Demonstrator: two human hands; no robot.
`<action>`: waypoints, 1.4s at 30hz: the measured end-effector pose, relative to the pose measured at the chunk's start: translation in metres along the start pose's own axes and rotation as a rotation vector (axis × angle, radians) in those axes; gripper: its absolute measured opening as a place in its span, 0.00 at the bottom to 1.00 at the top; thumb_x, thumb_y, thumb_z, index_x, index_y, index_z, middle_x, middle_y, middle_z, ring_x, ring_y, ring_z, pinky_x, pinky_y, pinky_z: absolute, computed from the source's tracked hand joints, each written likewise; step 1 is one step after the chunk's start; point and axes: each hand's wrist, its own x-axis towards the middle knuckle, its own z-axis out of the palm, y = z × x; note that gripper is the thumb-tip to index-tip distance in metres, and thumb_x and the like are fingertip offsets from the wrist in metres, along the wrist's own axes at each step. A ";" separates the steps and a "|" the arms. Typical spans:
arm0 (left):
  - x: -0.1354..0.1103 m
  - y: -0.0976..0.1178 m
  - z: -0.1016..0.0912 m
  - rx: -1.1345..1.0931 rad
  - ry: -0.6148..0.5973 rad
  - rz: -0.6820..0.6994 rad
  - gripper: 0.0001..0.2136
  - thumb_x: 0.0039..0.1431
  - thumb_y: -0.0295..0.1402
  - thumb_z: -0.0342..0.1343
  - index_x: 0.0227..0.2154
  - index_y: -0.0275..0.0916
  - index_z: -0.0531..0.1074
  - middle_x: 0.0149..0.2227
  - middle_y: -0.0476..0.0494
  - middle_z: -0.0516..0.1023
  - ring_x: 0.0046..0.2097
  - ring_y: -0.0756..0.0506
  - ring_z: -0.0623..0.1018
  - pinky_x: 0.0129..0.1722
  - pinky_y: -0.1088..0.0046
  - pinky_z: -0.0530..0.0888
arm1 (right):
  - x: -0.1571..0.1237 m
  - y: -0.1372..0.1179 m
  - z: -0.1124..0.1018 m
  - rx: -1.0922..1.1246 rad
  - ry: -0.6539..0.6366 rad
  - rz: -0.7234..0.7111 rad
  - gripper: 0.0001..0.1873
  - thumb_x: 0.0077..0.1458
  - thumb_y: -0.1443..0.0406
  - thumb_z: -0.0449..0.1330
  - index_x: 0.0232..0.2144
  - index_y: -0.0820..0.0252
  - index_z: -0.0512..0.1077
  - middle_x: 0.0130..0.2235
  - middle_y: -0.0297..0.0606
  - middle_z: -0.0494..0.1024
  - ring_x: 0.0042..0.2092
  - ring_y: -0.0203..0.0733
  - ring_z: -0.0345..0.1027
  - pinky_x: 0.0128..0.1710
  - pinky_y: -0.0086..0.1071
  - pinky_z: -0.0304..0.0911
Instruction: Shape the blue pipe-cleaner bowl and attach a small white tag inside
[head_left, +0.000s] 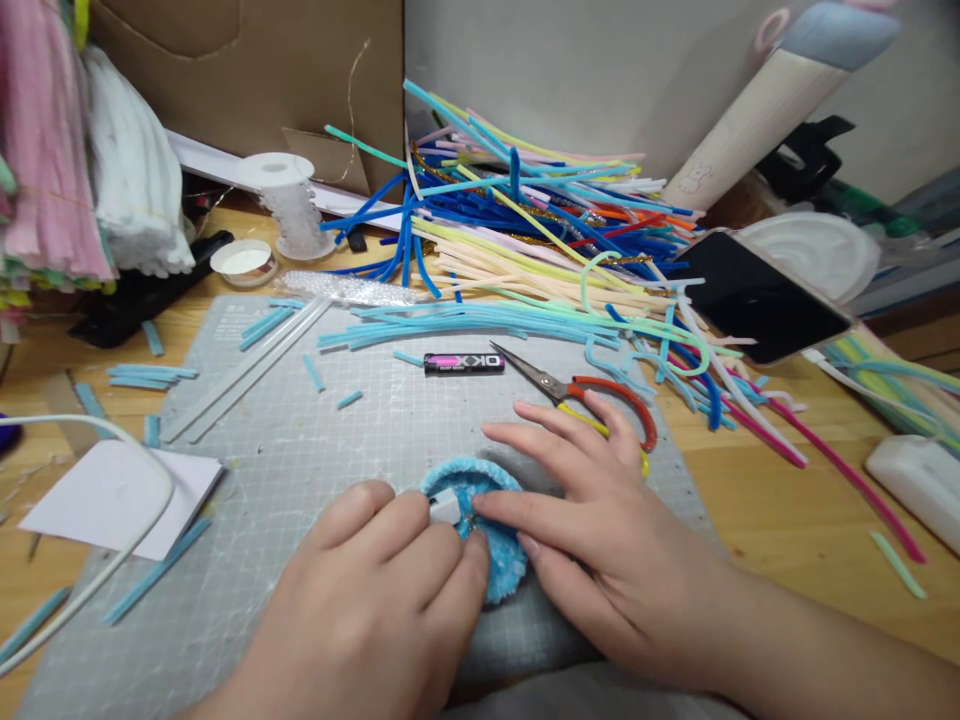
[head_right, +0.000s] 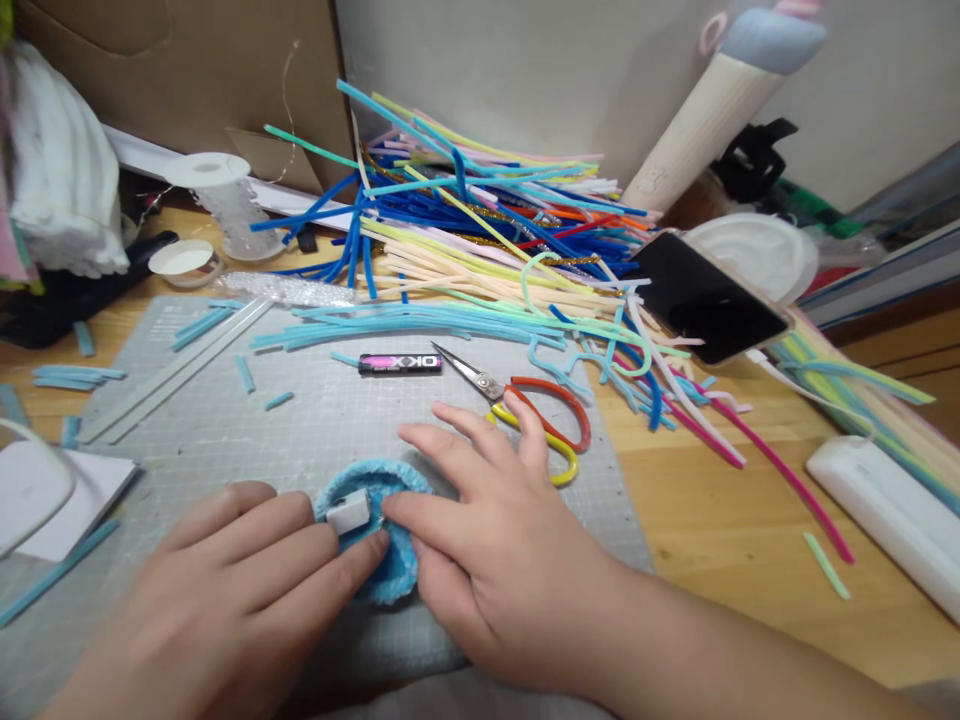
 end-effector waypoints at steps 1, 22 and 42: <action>0.000 0.000 0.001 -0.003 0.023 0.010 0.12 0.62 0.25 0.44 0.31 0.39 0.73 0.23 0.50 0.74 0.27 0.47 0.70 0.33 0.66 0.64 | 0.000 0.000 0.000 -0.013 0.000 -0.006 0.16 0.58 0.66 0.54 0.47 0.44 0.72 0.59 0.38 0.66 0.63 0.55 0.50 0.58 0.65 0.33; 0.004 0.001 -0.006 -0.009 -0.003 -0.007 0.12 0.61 0.23 0.46 0.32 0.39 0.74 0.25 0.50 0.75 0.28 0.47 0.71 0.33 0.65 0.64 | 0.000 -0.001 -0.003 -0.142 -0.019 -0.124 0.15 0.57 0.64 0.54 0.46 0.47 0.74 0.60 0.34 0.67 0.62 0.56 0.53 0.59 0.66 0.30; 0.005 -0.002 0.002 -0.171 0.047 -0.133 0.06 0.57 0.25 0.54 0.28 0.40 0.74 0.23 0.52 0.73 0.27 0.46 0.69 0.31 0.66 0.59 | -0.002 0.003 -0.001 -0.200 -0.012 -0.196 0.14 0.61 0.58 0.54 0.46 0.48 0.74 0.60 0.30 0.68 0.64 0.52 0.51 0.62 0.60 0.25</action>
